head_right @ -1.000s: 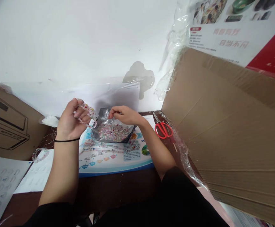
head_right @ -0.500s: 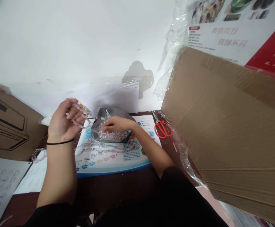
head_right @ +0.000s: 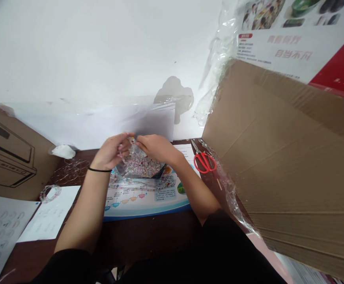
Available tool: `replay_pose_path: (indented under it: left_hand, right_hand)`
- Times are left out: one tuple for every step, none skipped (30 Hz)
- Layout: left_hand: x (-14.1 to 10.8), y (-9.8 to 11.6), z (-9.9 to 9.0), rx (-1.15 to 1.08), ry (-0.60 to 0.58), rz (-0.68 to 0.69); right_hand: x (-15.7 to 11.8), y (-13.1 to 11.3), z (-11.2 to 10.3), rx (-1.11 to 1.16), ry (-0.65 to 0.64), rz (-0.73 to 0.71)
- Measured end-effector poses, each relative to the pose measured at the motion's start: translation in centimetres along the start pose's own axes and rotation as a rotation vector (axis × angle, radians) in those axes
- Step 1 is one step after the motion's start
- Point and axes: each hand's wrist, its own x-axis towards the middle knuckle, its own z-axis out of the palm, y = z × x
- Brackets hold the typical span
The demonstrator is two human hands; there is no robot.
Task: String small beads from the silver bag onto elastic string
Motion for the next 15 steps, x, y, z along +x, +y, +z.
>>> replay_pose_path:
  left_hand:
    - [0.1, -0.4, 0.3, 0.041, -0.040, -0.033]
    - [0.1, -0.8, 0.6, 0.077, -0.076, -0.059]
    - [0.1, -1.0, 0.9, 0.104, -0.106, -0.077]
    - [0.0, -1.2, 1.0, 0.122, -0.126, -0.087]
    - [-0.1, -1.3, 1.1, 0.134, -0.138, -0.090]
    - [-0.3, -1.3, 1.1, 0.143, -0.139, -0.091]
    - [-0.4, -1.2, 1.1, 0.146, -0.140, -0.090]
    - [-0.5, -1.1, 1.0, 0.141, -0.139, -0.088]
    - [-0.5, -0.9, 0.8, 0.130, -0.137, -0.085]
    - [-0.6, -0.7, 0.7, 0.114, -0.132, -0.080]
    - [-0.6, -0.5, 0.5, 0.095, -0.121, -0.070]
    - [-0.7, -0.2, 0.3, 0.074, -0.104, -0.051]
    - [-0.7, 0.1, 0.1, 0.051, -0.079, -0.026]
    - [-0.8, 0.4, 0.0, 0.027, -0.048, 0.006]
    - [-0.9, 0.8, -0.1, -0.004, -0.019, 0.043]
  right_hand:
    - [-0.1, -0.2, -0.1, -0.021, 0.022, -0.003]
    - [-0.2, -0.3, -0.2, -0.034, 0.047, -0.004]
    - [-0.3, -0.5, -0.3, -0.044, 0.073, 0.002]
    - [-0.3, -0.6, -0.4, -0.053, 0.095, 0.014]
    - [-0.3, -0.7, -0.4, -0.055, 0.111, 0.028]
    - [-0.3, -0.8, -0.5, -0.048, 0.119, 0.038]
    - [-0.3, -0.8, -0.5, -0.034, 0.123, 0.043]
    - [-0.2, -0.8, -0.6, -0.013, 0.126, 0.046]
    - [-0.2, -0.8, -0.6, 0.010, 0.131, 0.047]
    - [-0.2, -0.6, -0.6, 0.036, 0.137, 0.044]
    - [-0.1, -0.5, -0.5, 0.069, 0.142, 0.039]
    - [-0.1, -0.3, -0.5, 0.111, 0.146, 0.028]
    - [0.0, 0.0, -0.4, 0.161, 0.147, 0.015]
    - [0.1, 0.3, -0.3, 0.216, 0.144, 0.000]
    - [0.2, 0.5, -0.2, 0.268, 0.142, -0.010]
